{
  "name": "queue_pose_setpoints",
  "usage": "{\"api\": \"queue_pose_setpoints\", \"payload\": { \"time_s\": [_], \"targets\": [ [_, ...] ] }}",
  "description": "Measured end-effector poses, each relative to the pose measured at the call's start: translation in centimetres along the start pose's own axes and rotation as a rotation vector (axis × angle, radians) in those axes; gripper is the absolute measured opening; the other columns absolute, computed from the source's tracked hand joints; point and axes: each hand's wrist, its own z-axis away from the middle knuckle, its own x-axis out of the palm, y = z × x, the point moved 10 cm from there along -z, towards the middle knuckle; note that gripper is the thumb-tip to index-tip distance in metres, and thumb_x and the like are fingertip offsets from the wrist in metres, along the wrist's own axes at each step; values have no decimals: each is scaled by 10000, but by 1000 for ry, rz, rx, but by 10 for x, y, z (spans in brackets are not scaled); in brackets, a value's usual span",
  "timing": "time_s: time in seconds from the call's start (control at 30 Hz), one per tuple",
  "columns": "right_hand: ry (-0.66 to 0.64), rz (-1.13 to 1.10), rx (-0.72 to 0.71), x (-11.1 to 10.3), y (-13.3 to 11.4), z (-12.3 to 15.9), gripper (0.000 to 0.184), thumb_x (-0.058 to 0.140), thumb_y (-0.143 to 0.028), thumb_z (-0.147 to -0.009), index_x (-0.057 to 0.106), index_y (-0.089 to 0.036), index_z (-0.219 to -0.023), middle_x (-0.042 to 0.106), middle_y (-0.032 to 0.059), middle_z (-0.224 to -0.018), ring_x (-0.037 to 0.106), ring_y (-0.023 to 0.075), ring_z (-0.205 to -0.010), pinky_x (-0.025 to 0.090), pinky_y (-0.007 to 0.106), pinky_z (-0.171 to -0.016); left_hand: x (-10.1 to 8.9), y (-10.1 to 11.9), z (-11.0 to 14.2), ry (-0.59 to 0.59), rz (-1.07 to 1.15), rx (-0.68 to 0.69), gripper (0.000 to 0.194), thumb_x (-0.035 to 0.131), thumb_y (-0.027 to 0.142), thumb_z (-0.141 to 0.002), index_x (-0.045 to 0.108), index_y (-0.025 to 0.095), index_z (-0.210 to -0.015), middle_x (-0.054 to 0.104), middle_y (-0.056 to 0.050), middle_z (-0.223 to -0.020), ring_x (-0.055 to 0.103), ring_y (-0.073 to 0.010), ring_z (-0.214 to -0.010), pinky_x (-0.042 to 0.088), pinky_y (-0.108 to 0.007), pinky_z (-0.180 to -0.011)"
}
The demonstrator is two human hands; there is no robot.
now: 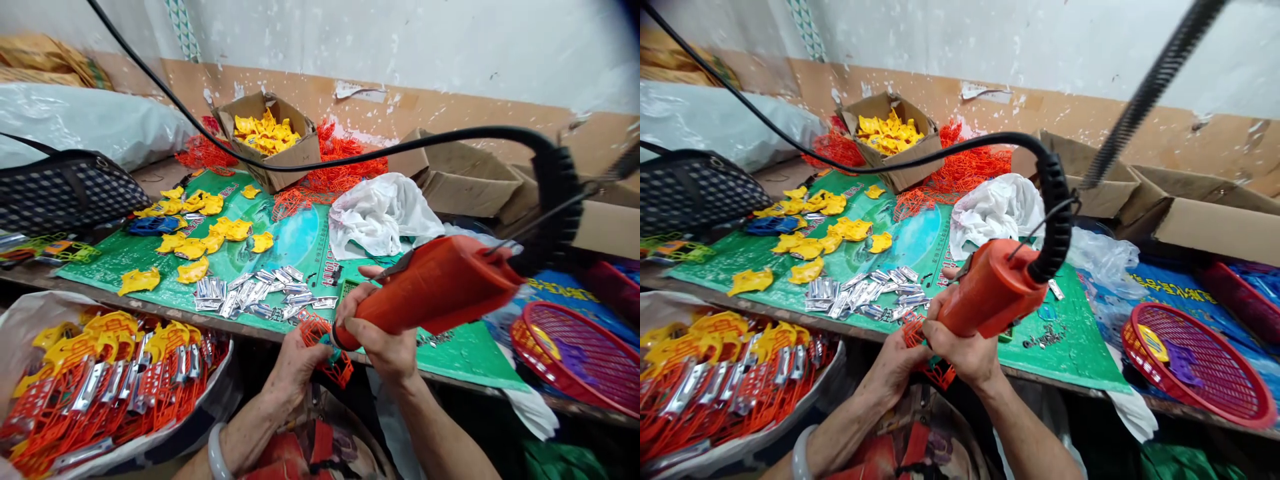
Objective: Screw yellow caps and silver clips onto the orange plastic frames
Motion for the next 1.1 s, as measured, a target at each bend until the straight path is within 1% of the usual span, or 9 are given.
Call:
{"api": "queue_pose_setpoints", "payload": {
  "time_s": [0.1,0.27,0.33,0.43,0.53,0.6,0.8,0.97,1.1],
  "targets": [
    [-16,-30,15,3,-4,0,201,684,-148,-688,608,-215,-862,566,-32,-660,561,153,-601,506,355,-625,1,1,2,-11,-18,5,214,682,81,-574,656,138,-779,651,9,-678,569,-133,-614,459,-247,-631],
    [26,-119,-6,-7,-26,-10,509,694,-152,-671,549,-248,-1150,606,-53,-682,568,147,-569,503,345,-596,11,4,7,-132,21,-32,278,755,161,-664,677,145,-931,713,-40,-818,643,-181,-738,502,-306,-755],
    [120,-82,-85,-25,-38,-20,564,691,-152,-657,536,-242,-1192,617,-56,-672,569,144,-552,500,340,-591,9,3,8,-130,20,-61,310,772,137,-649,678,148,-945,726,-50,-854,657,-187,-785,498,-310,-804],
    [301,55,-211,-59,-47,-38,502,699,-169,-647,591,-203,-1136,618,-47,-663,576,149,-549,489,329,-569,5,1,7,-117,31,-82,319,769,126,-657,677,163,-960,732,-49,-911,665,-185,-843,495,-305,-841],
    [404,123,-231,-86,-34,-56,473,724,-205,-635,618,-172,-1095,624,-43,-659,569,151,-536,481,329,-550,8,-1,6,-125,63,-91,325,764,174,-683,667,171,-994,729,-58,-960,668,-199,-879,506,-330,-853],
    [423,116,-209,-97,-20,-66,496,741,-216,-620,616,-160,-1097,627,-47,-647,559,147,-515,479,330,-544,11,-2,5,-123,63,-100,350,766,169,-669,656,169,-1002,728,-60,-953,669,-202,-872,511,-336,-846],
    [415,110,-174,-95,6,-77,408,765,-227,-587,635,-161,-968,619,-53,-630,553,140,-515,480,323,-556,16,-3,6,-103,52,-119,316,723,137,-647,637,170,-949,711,-36,-857,646,-177,-768,523,-328,-767],
    [418,132,-158,-89,17,-82,238,765,-241,-577,635,-158,-758,612,-37,-606,548,139,-514,478,326,-561,17,-2,6,-101,35,-120,306,703,151,-624,633,169,-921,693,-19,-797,627,-155,-698,507,-299,-729],
    [419,149,-151,-88,23,-84,191,766,-246,-576,615,-164,-658,613,-26,-606,540,131,-517,471,320,-560,15,-1,5,-88,16,-111,314,693,148,-603,639,167,-912,689,-17,-777,627,-155,-680,498,-289,-714]
  ]
}}
